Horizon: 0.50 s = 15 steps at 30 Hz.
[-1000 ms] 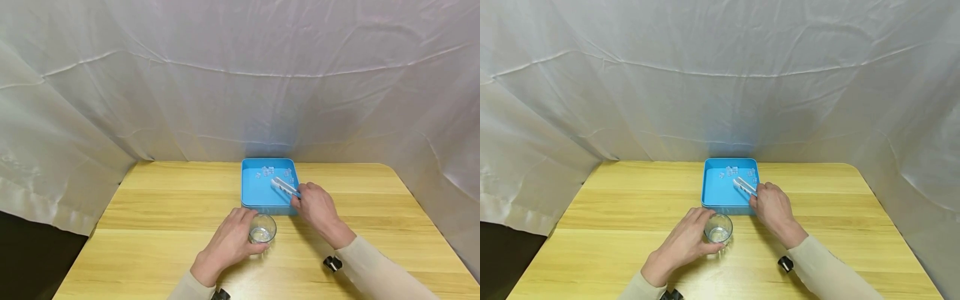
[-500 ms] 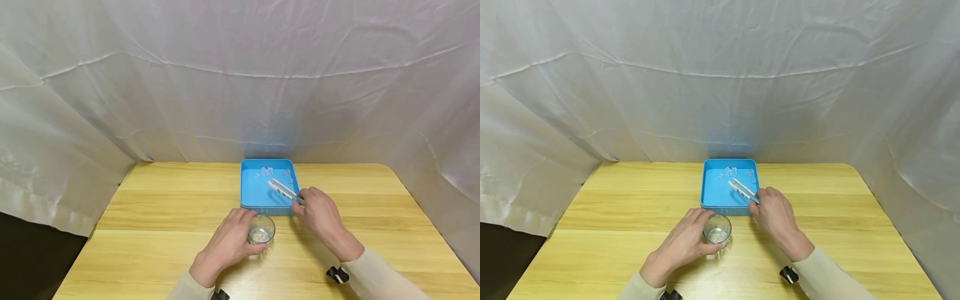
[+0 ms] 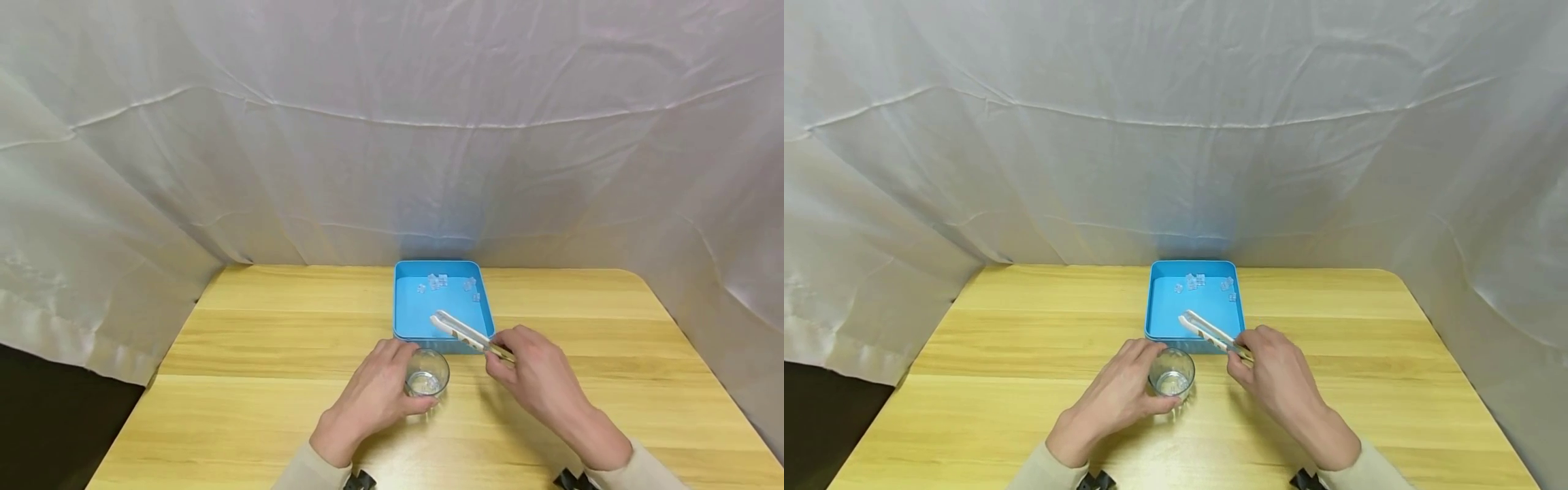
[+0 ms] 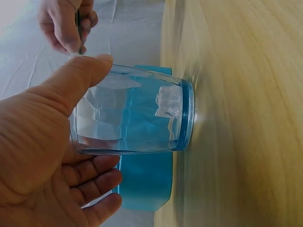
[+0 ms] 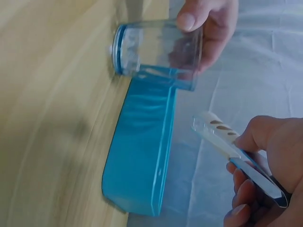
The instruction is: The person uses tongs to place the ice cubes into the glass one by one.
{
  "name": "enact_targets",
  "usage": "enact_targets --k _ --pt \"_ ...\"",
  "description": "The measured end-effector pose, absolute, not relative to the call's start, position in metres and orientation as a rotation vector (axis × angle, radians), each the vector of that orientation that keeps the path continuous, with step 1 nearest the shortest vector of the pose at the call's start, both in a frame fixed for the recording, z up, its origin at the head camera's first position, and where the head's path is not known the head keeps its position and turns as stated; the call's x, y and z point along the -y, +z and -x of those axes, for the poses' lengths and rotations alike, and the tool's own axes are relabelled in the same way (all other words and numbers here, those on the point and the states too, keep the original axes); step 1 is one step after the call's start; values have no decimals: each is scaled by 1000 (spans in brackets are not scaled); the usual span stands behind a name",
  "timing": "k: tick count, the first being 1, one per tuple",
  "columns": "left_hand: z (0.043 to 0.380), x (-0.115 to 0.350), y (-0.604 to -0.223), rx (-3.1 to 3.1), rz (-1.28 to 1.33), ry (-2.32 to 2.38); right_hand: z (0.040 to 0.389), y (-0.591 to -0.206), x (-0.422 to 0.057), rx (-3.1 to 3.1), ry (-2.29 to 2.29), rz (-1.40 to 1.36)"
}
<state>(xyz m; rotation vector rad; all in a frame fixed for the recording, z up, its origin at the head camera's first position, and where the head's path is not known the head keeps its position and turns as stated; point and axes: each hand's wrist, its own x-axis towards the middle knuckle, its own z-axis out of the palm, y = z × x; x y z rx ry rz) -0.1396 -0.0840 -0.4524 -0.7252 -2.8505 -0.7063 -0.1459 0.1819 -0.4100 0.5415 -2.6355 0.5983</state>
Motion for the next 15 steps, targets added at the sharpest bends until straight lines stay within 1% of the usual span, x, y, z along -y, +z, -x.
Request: enact_targets --k 7,15 --pt "141 83 -452 2857 717 -694 126 -413 -187 2517 614 -695" --pt "141 84 -451 2866 712 -705 118 -424 -191 2403 628 -833"
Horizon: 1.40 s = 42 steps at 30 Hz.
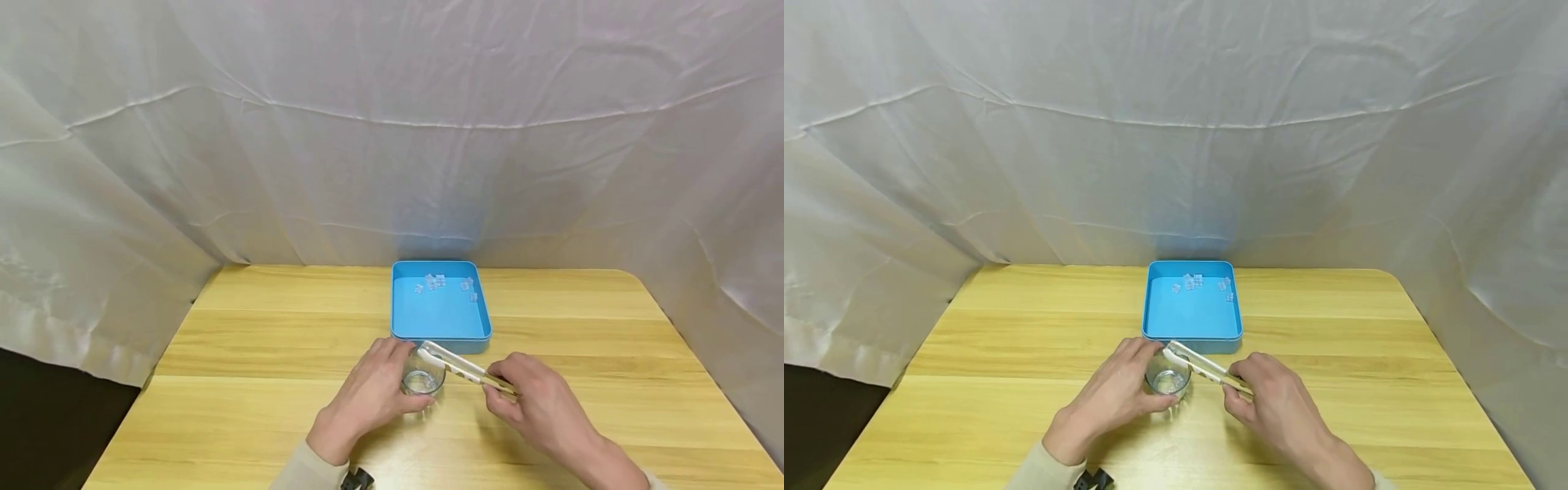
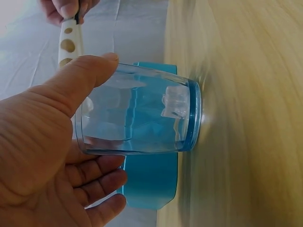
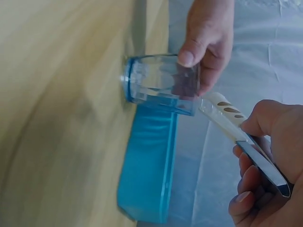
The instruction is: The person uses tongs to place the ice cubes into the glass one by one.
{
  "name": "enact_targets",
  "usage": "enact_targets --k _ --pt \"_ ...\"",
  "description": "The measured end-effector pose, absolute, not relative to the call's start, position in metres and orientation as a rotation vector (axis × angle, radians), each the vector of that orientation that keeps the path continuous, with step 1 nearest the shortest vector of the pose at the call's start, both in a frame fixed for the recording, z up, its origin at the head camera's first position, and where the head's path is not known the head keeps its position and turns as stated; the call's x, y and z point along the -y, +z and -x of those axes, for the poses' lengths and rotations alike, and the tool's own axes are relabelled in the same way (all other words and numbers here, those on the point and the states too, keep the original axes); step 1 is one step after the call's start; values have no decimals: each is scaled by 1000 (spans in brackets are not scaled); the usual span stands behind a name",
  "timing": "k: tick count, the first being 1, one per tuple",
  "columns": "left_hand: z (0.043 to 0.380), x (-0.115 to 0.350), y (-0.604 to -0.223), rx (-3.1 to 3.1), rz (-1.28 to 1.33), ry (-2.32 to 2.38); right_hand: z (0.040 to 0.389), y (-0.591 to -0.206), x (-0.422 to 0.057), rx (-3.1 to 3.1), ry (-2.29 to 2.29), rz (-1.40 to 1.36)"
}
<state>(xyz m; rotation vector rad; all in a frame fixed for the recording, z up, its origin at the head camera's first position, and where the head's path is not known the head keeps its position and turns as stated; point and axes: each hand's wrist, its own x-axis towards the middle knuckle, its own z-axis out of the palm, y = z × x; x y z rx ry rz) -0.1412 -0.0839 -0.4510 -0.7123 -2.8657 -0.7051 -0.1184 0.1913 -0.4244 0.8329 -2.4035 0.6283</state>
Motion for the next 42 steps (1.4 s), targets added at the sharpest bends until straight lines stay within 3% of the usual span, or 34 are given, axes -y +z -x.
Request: enact_targets --k 42 --pt "142 84 -453 2848 733 -687 114 -443 -194 2371 665 -848"
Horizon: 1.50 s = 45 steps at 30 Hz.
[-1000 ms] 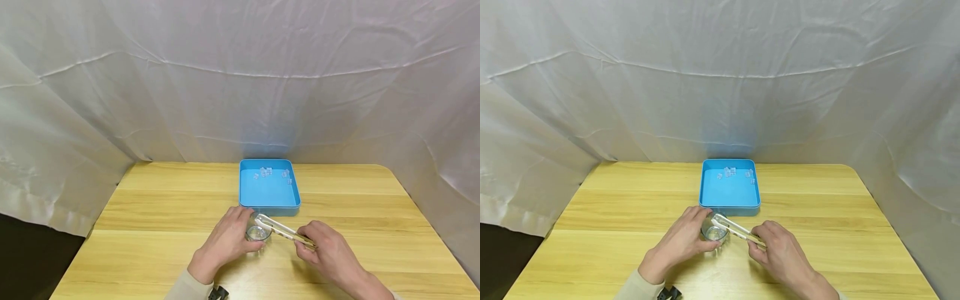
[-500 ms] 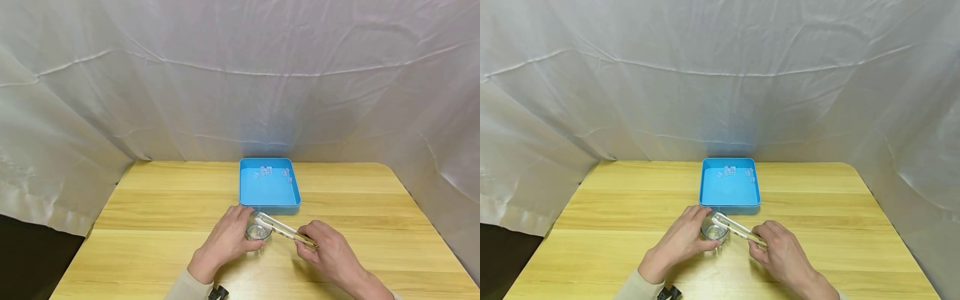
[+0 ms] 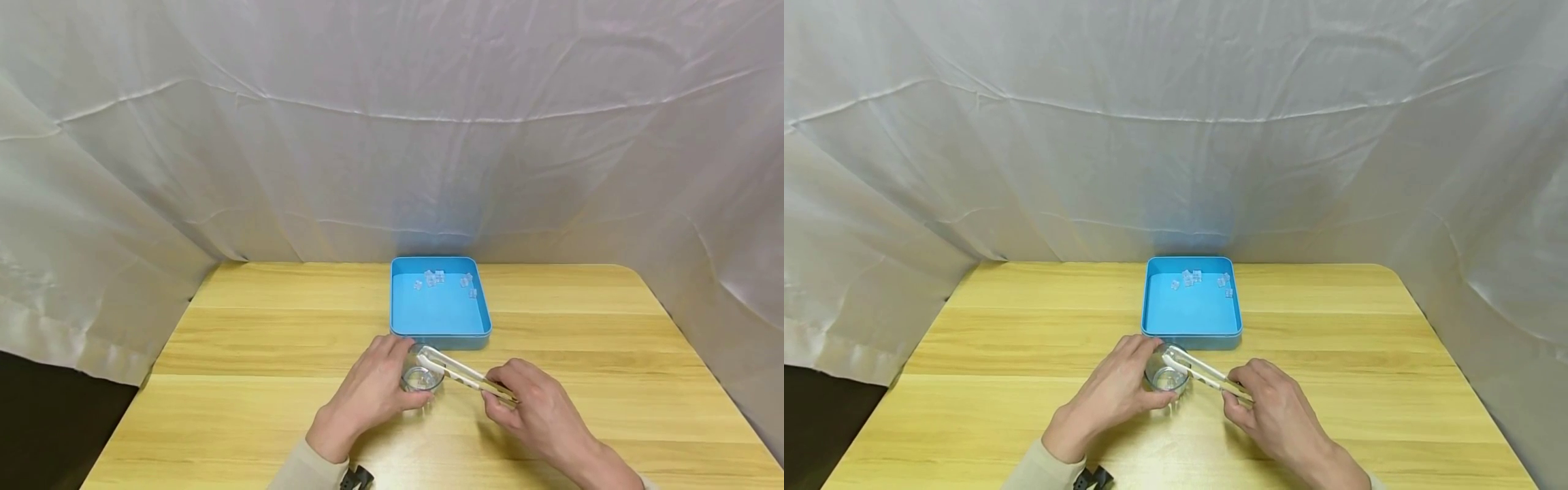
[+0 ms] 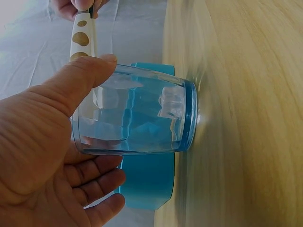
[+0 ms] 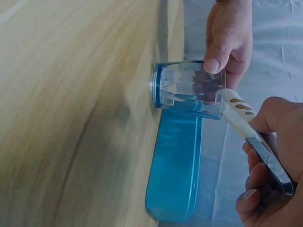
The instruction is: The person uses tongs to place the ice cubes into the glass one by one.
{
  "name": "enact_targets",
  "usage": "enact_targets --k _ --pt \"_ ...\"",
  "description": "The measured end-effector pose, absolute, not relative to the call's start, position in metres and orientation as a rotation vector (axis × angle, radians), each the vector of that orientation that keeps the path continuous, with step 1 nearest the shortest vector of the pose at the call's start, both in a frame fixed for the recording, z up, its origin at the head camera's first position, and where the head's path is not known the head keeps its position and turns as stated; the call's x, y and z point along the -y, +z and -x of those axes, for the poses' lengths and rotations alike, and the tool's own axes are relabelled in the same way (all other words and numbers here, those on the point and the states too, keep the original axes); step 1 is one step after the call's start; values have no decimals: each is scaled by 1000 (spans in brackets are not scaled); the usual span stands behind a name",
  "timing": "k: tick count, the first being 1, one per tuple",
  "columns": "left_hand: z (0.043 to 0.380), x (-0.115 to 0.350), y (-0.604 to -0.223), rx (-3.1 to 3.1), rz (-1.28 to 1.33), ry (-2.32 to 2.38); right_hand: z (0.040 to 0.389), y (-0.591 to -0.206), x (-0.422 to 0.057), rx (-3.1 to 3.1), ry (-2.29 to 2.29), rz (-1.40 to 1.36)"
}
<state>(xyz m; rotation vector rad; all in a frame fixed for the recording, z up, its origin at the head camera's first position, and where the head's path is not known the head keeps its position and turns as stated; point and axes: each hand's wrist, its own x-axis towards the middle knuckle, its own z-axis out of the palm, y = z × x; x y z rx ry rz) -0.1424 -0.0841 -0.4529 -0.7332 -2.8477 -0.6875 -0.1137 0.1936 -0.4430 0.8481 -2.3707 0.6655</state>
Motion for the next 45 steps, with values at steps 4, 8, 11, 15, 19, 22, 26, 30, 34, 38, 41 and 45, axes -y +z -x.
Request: enact_targets --k 4,8,11,15,19,22,26,30,34,38,41,45 --pt "143 84 -453 2841 735 -690 114 -443 -194 2359 671 -856" --pt "143 84 -453 2841 734 -691 114 -443 -194 2359 677 -858" --pt "142 84 -452 2845 731 -691 114 -443 -193 2361 676 -858" --pt "142 84 -452 2847 731 -687 114 -443 -193 2366 672 -855" --pt "143 84 -453 2844 734 -687 114 -443 -193 2375 674 -850" --pt "143 84 -453 2841 735 -687 114 -443 -193 2379 675 -846" --pt "143 84 -452 2843 734 -686 114 -443 -193 2377 679 -842" --pt "142 84 -451 2848 731 -675 114 -444 -193 2377 680 -838" --pt "142 84 -452 2849 731 -664 113 -444 -193 2385 676 -833" --pt "143 84 -453 2847 732 -636 113 -444 -193 2394 674 -826" --pt "143 83 -453 2838 736 -595 113 -445 -193 2395 679 -824" --pt "143 84 -453 2826 741 -576 113 -445 -193 2388 685 -826"
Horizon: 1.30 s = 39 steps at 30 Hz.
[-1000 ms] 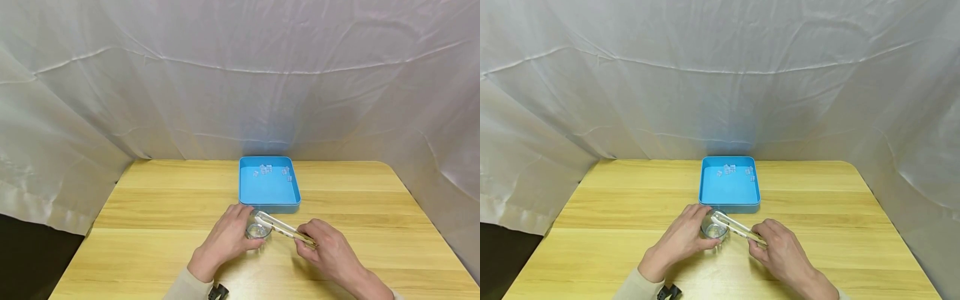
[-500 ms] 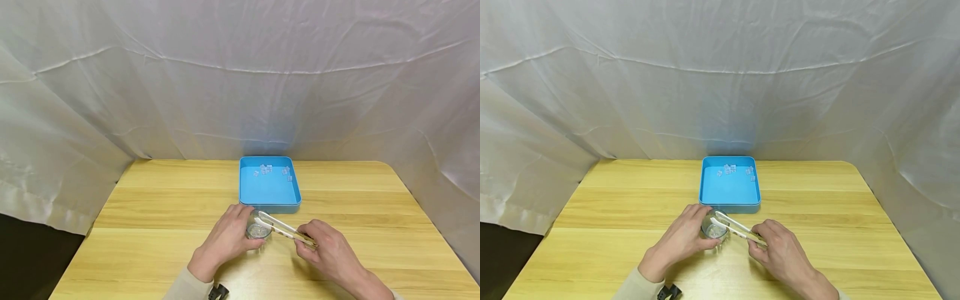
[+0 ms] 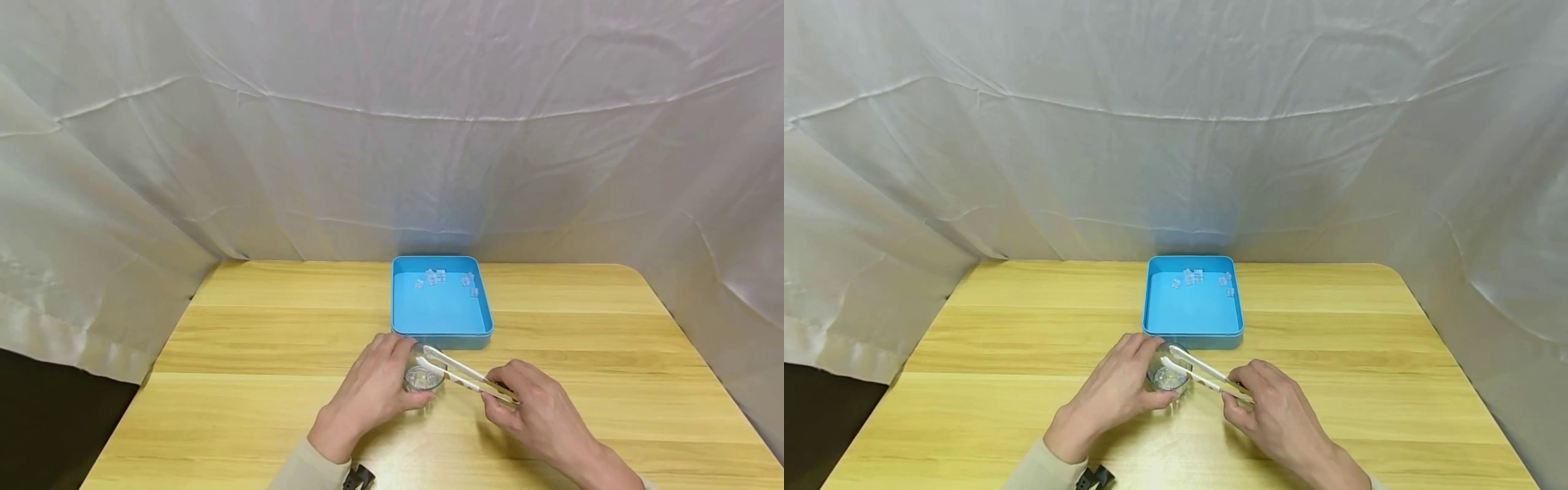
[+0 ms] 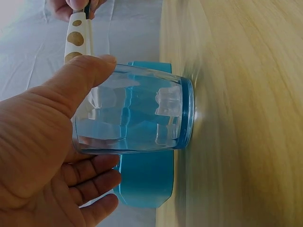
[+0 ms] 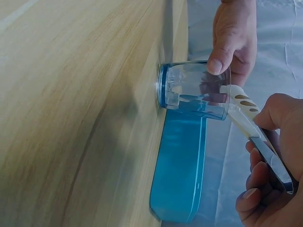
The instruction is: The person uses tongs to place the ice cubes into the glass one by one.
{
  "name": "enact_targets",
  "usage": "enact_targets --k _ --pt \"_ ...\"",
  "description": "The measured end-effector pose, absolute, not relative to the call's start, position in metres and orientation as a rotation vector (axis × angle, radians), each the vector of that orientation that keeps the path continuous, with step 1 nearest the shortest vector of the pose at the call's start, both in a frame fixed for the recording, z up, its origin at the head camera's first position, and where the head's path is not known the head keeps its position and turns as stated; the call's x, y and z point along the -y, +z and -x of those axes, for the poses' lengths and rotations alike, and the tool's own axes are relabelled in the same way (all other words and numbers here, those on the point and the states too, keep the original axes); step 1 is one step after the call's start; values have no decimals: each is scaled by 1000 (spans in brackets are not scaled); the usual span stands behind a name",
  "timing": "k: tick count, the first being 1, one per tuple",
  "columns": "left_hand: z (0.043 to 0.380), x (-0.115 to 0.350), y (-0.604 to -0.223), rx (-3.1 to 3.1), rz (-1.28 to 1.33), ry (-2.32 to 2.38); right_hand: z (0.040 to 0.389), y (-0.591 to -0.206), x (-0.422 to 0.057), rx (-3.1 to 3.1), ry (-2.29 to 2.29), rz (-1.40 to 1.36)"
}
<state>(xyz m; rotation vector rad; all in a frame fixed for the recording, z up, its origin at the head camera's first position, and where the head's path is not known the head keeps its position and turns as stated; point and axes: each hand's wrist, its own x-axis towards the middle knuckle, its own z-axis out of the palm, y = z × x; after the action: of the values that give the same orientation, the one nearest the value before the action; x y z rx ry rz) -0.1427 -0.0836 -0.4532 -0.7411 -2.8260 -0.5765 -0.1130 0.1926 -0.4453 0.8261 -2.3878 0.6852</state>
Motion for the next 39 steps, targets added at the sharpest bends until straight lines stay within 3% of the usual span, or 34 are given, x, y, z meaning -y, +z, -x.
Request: enact_targets --k 11,32,39 --pt "143 84 -453 2846 738 -638 123 -438 -199 2369 665 -798" --pt "142 84 -455 2858 737 -676 187 -429 -207 2559 453 -536" --pt "142 84 -454 2852 740 -670 200 -431 -205 2584 352 -566"
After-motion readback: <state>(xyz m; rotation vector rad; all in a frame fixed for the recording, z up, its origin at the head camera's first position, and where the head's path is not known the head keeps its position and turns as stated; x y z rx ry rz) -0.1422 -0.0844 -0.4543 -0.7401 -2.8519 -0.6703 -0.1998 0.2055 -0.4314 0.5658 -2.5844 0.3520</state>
